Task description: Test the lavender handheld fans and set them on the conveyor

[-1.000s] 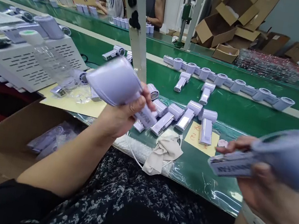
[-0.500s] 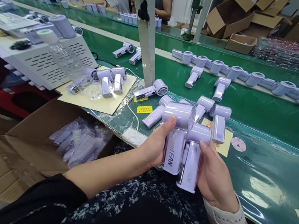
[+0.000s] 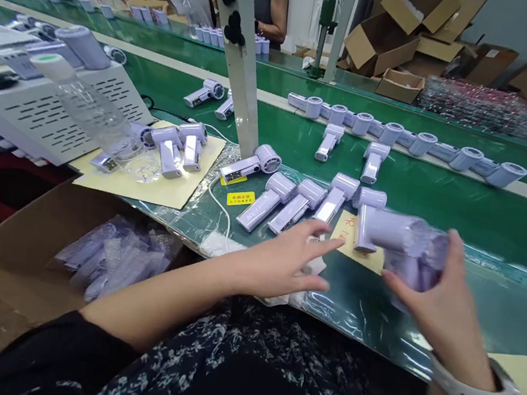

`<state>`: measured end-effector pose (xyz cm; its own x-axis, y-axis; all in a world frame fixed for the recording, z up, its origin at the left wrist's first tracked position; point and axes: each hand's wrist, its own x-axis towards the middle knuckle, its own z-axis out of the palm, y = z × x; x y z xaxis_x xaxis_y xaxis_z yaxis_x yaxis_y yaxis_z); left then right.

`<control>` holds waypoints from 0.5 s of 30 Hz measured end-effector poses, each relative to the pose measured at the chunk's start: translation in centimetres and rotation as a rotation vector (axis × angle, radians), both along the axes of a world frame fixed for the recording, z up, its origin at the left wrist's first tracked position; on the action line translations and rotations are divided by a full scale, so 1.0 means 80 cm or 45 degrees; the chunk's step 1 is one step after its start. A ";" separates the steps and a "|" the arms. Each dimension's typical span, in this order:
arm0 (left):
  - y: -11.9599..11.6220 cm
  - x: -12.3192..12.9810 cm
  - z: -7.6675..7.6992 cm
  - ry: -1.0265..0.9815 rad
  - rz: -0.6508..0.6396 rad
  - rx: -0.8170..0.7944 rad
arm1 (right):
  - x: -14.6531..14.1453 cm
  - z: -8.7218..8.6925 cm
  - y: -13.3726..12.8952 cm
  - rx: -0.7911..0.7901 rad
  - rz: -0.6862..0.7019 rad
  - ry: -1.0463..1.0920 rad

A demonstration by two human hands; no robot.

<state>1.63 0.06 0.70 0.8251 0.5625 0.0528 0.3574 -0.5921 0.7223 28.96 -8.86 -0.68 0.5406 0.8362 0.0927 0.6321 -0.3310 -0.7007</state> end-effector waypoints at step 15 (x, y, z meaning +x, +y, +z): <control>0.028 -0.002 -0.054 0.258 0.238 0.741 | 0.133 -0.047 0.021 0.036 0.030 -0.502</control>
<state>1.46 2.31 -3.64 0.7418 0.6241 0.2456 0.5881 -0.7813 0.2091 39.62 -7.21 -4.45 0.4398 0.8421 0.3122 0.8616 -0.2975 -0.4113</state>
